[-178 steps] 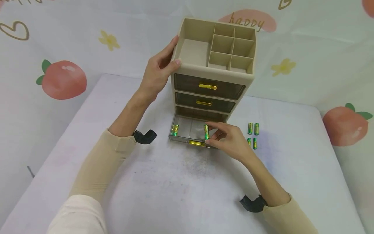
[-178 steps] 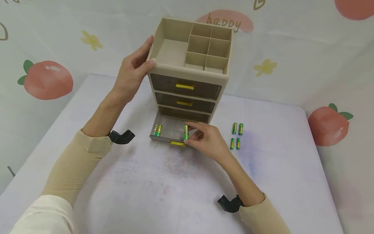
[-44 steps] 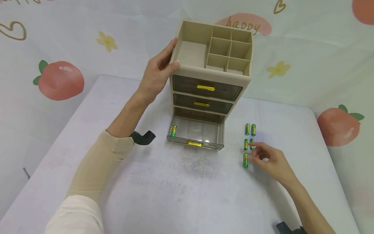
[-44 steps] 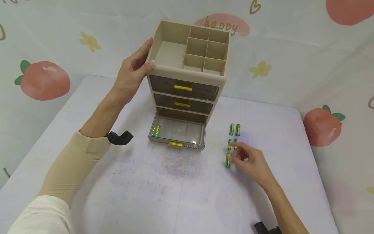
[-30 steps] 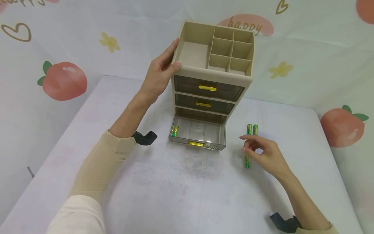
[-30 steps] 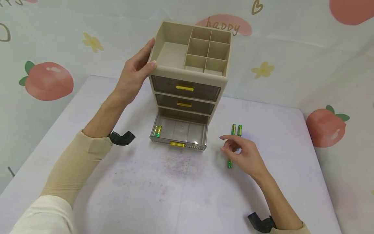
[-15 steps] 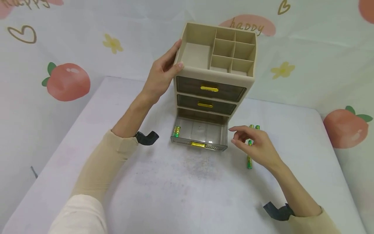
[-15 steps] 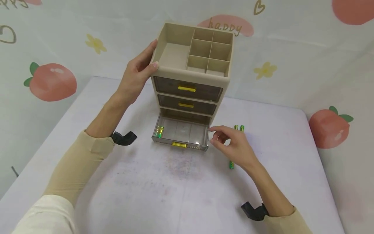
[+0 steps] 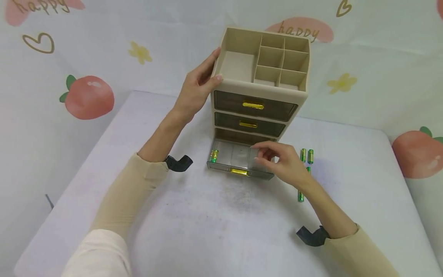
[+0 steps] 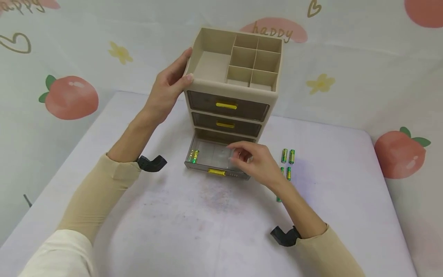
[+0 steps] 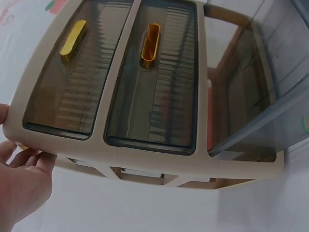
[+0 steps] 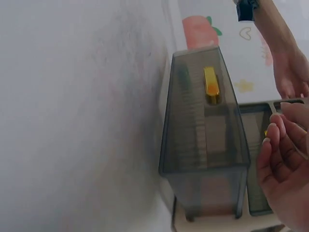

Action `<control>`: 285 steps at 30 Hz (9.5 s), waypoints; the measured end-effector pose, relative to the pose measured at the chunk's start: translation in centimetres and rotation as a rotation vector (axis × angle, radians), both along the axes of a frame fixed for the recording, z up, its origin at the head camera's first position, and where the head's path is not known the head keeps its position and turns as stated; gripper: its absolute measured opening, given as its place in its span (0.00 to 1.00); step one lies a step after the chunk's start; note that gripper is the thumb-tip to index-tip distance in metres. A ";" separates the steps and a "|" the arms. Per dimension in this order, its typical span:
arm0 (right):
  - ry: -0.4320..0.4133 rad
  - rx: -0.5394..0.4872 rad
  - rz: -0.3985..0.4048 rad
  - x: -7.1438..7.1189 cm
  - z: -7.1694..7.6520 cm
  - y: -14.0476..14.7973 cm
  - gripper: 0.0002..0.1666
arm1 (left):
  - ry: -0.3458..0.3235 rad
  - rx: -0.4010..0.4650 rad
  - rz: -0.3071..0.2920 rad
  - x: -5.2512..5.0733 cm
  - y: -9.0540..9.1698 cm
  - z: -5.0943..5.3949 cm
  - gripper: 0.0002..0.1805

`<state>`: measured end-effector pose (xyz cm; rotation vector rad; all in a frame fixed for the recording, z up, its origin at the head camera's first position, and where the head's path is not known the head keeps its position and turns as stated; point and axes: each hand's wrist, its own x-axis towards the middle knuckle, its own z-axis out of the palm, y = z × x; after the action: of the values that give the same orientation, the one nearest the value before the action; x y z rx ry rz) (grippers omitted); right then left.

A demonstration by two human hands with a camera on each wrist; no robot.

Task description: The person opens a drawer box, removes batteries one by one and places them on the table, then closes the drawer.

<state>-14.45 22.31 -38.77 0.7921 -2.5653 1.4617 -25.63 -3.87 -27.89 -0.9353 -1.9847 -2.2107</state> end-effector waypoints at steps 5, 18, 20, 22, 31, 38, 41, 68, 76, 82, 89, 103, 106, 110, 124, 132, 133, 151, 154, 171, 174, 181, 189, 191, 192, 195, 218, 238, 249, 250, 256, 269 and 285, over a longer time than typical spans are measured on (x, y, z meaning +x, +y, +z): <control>-0.013 0.024 0.022 -0.8 -0.1 -1.7 0.14 | 0.003 -0.002 0.006 -0.1 0.0 -0.1 0.32; -0.099 0.138 0.030 -2.3 -0.5 -5.0 0.15 | 0.043 -0.002 -0.011 -0.1 0.2 -0.4 0.32; -0.104 0.138 0.037 -2.5 -0.7 -5.3 0.15 | 0.046 -0.003 -0.015 -0.1 0.2 -0.3 0.32; -0.108 0.132 0.042 -2.6 -0.8 -5.7 0.15 | 0.044 -0.004 -0.014 0.0 0.2 -0.3 0.32; -0.140 0.113 0.020 -3.3 -0.8 -6.8 0.15 | 0.053 -0.013 -0.001 -0.2 0.1 -0.3 0.32; -0.181 0.128 0.001 -3.8 -1.0 -7.3 0.17 | 0.054 -0.023 0.001 -0.3 0.0 -0.3 0.32; -0.209 0.144 -0.007 -4.0 -1.1 -7.6 0.18 | 0.052 -0.014 0.000 -0.3 0.0 -0.3 0.32; -0.520 0.364 -0.006 -6.2 -2.3 -10.2 0.30 | 0.020 -0.012 -0.004 -0.4 -0.2 -0.2 0.32; -0.493 0.417 -0.007 -6.3 -2.4 -11.1 0.26 | 0.037 0.001 -0.002 -0.4 -0.6 -0.2 0.32; -0.483 0.454 -0.030 -6.2 -2.5 -11.1 0.27 | 0.044 -0.026 -0.034 -0.5 -0.4 -0.1 0.33; -0.447 0.497 -0.051 -6.1 -2.7 -11.4 0.26 | 0.027 -0.036 -0.017 -0.5 -0.4 -0.2 0.33; -0.444 0.429 -0.076 -6.1 -2.9 -11.3 0.30 | 0.018 -0.035 -0.017 -0.2 -0.4 0.0 0.33; -0.433 0.439 -0.073 -6.1 -2.8 -11.3 0.32 | 0.016 -0.040 -0.017 -0.2 -0.4 0.0 0.33; -0.429 0.464 -0.080 -6.1 -2.8 -11.4 0.32 | 0.020 -0.044 -0.015 -0.2 -0.4 0.0 0.33; -0.444 0.434 -0.080 -5.9 -2.6 -11.0 0.31 | -0.004 -0.024 -0.014 -0.5 -0.3 -0.4 0.33; -0.416 0.336 -0.064 -5.7 -2.2 -9.9 0.32 | 0.005 -0.009 -0.024 -0.4 -0.2 -0.4 0.33; -0.406 0.325 -0.059 -5.7 -2.2 -9.8 0.32 | 0.007 -0.008 -0.024 -0.4 -0.2 -0.4 0.33; -0.287 0.123 0.056 -4.5 -1.8 -7.7 0.31 | 0.018 -0.007 -0.017 -0.5 -0.2 -0.4 0.33; -0.284 0.097 0.063 -4.2 -1.7 -7.4 0.31 | 0.020 -0.004 -0.017 -0.7 -0.2 -0.5 0.32; -0.298 0.061 0.041 -1.9 -0.4 -5.5 0.30 | 0.025 -0.014 -0.021 -0.5 -0.1 -0.4 0.32; -0.315 0.041 0.029 -1.4 -0.2 -4.9 0.30 | 0.022 -0.008 -0.021 -0.5 -0.1 -0.4 0.32; -0.354 -0.058 0.006 -0.3 0.0 -3.2 0.31 | 0.006 0.011 -0.024 -0.6 -0.1 -0.4 0.32; -0.315 -0.059 -0.038 0.5 -0.1 -1.7 0.32 | 0.008 0.013 -0.018 -0.5 0.0 -0.3 0.32; -0.310 -0.052 -0.050 0.7 -0.2 -1.4 0.32 | 0.006 0.016 -0.014 -0.5 0.0 -0.4 0.32; -0.309 -0.052 -0.053 0.9 -0.2 -1.2 0.32 | 0.004 0.018 -0.013 -0.5 0.0 -0.4 0.32; -0.308 -0.056 -0.060 1.3 -0.2 -0.6 0.32 | 0.003 0.022 -0.014 -0.5 0.0 -0.4 0.32; -0.234 0.045 -0.185 3.6 0.2 5.3 0.31 | -0.003 0.043 -0.016 -2.2 -0.4 -2.0 0.33; -0.235 0.129 -0.277 5.8 -0.6 9.0 0.32 | -0.010 0.058 -0.024 -0.7 0.2 -0.9 0.32; -0.225 0.124 -0.316 7.3 -2.0 11.2 0.33 | -0.009 0.066 -0.028 -2.2 0.5 -2.0 0.33; -0.227 0.127 -0.320 7.5 -2.2 11.3 0.33 | -0.004 0.064 -0.027 -2.3 0.4 -2.0 0.33; -0.236 0.139 -0.337 8.1 -2.8 12.1 0.33 | 0.014 0.061 -0.022 -2.3 0.1 -2.2 0.33; -0.325 0.187 -0.341 9.3 -4.5 13.3 0.33 | 0.026 0.032 -0.024 -1.1 -0.2 -1.0 0.32; -0.369 0.172 -0.308 9.9 -6.1 14.1 0.29 | 0.035 0.027 -0.013 -1.9 -0.2 -1.9 0.33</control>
<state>-4.59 36.39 -44.91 0.1278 -2.9408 1.4115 -27.53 -4.10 -29.79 -0.9791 -1.9346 -2.2059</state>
